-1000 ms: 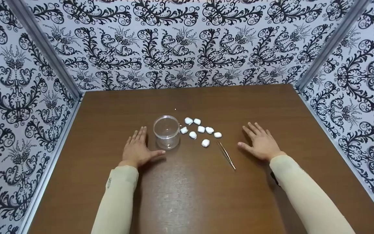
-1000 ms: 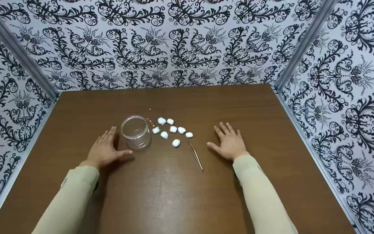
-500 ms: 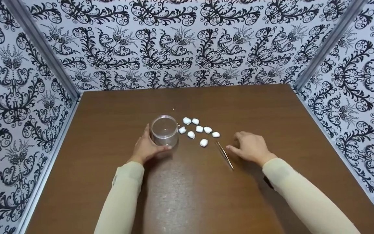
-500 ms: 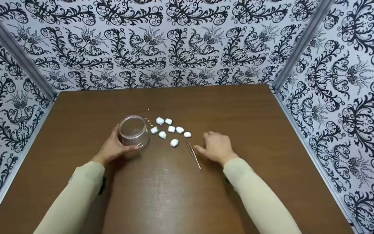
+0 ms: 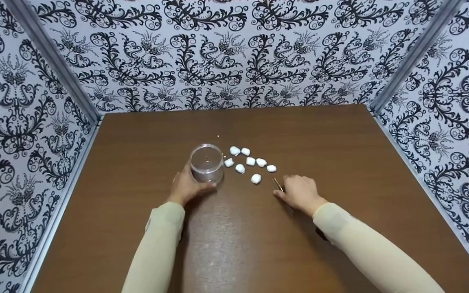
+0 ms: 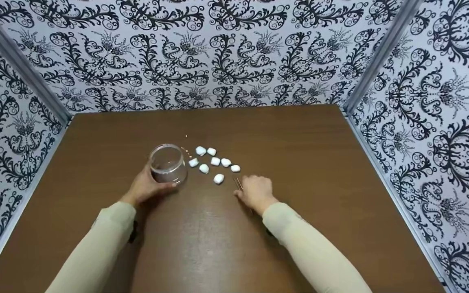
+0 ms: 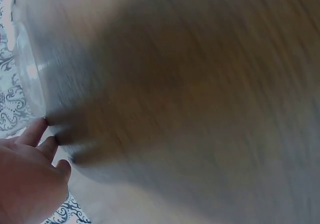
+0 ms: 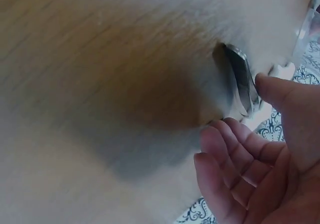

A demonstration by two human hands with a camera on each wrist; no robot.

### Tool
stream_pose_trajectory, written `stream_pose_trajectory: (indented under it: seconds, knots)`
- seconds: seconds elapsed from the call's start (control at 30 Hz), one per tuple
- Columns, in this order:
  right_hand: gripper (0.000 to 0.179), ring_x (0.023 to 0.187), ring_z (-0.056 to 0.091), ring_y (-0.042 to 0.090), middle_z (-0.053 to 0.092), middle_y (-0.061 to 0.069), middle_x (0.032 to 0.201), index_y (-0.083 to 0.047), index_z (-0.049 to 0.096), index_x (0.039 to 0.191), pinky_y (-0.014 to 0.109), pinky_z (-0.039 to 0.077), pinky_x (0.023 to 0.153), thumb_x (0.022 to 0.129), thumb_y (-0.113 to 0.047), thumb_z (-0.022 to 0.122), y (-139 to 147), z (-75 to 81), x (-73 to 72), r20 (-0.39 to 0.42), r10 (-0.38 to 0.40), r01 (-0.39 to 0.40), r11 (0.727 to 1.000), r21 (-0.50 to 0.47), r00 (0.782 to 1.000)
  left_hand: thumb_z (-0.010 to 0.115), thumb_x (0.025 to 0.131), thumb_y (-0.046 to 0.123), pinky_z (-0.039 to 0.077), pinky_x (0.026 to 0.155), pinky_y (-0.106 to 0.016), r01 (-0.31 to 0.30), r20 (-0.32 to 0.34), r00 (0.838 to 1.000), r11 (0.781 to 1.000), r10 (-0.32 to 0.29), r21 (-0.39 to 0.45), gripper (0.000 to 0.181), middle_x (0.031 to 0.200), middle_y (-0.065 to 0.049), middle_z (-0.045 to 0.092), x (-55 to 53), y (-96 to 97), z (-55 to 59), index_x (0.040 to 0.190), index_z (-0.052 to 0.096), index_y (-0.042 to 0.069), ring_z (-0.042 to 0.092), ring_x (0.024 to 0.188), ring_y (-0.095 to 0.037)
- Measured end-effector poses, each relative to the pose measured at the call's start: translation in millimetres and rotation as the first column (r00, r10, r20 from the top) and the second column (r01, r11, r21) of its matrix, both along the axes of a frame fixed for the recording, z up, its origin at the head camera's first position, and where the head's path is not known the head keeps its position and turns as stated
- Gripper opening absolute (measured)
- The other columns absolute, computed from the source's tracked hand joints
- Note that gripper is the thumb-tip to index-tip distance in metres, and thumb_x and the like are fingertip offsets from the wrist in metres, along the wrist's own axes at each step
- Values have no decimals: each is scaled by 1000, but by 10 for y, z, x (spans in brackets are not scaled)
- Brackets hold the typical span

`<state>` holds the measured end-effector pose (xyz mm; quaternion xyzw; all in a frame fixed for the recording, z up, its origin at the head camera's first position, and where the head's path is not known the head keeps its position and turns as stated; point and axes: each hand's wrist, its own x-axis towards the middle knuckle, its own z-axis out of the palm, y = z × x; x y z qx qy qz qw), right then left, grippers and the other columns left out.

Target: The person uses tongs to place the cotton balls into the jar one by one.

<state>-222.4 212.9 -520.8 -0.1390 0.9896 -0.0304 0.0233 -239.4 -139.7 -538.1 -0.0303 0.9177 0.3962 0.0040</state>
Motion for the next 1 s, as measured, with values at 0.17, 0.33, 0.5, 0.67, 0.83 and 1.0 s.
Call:
stream_pose_trajectory:
  seconds: [0.17,0.33,0.5,0.67,0.83,1.0]
  knots:
    - [38,67,66,32,64,7,71,-10,59,80,52,55,56,94,-40,77,-4,21,17,-35,-9,7,999,-38,999,97,69,42,37,120,-60,10,-6,1000,1000,-10,3,117,147,-25,59,2,16,-3,161,36,4,53,138,-46]
    - [30,67,68,36,68,10,74,-9,61,85,51,55,53,96,-33,76,5,40,40,-55,-4,2,999,-42,998,96,70,43,34,123,-58,9,-11,1000,1000,-9,-7,109,146,-24,61,2,16,-11,156,43,2,54,137,-46]
    - [27,65,67,36,70,12,75,-8,61,90,49,52,49,97,-31,73,75,88,37,-102,19,-23,999,-35,995,95,70,42,27,128,-57,20,-31,999,1000,-20,-18,106,145,-23,62,-7,11,-21,154,46,0,55,138,-44]
    - [24,69,68,31,70,7,78,-12,60,88,46,51,50,98,-30,73,151,195,-3,-123,74,-80,996,-44,990,95,70,45,25,129,-56,14,1,1000,1000,-14,-20,110,149,-20,59,-12,-3,-33,157,42,3,52,141,-42]
    - [15,70,68,22,73,3,89,-15,70,97,36,49,49,99,-29,72,149,311,-59,-133,156,-164,985,-52,979,95,70,50,26,126,-58,9,30,1000,1000,-9,3,118,154,-21,55,-16,-8,-27,161,34,5,48,144,-43]
    - [15,69,69,23,73,0,89,-16,71,93,40,50,49,94,-30,78,42,343,-107,-210,227,-237,971,-22,951,95,69,49,19,131,-55,5,-6,1000,1000,-5,-4,118,152,-22,56,-39,0,-58,160,35,2,49,144,-41]
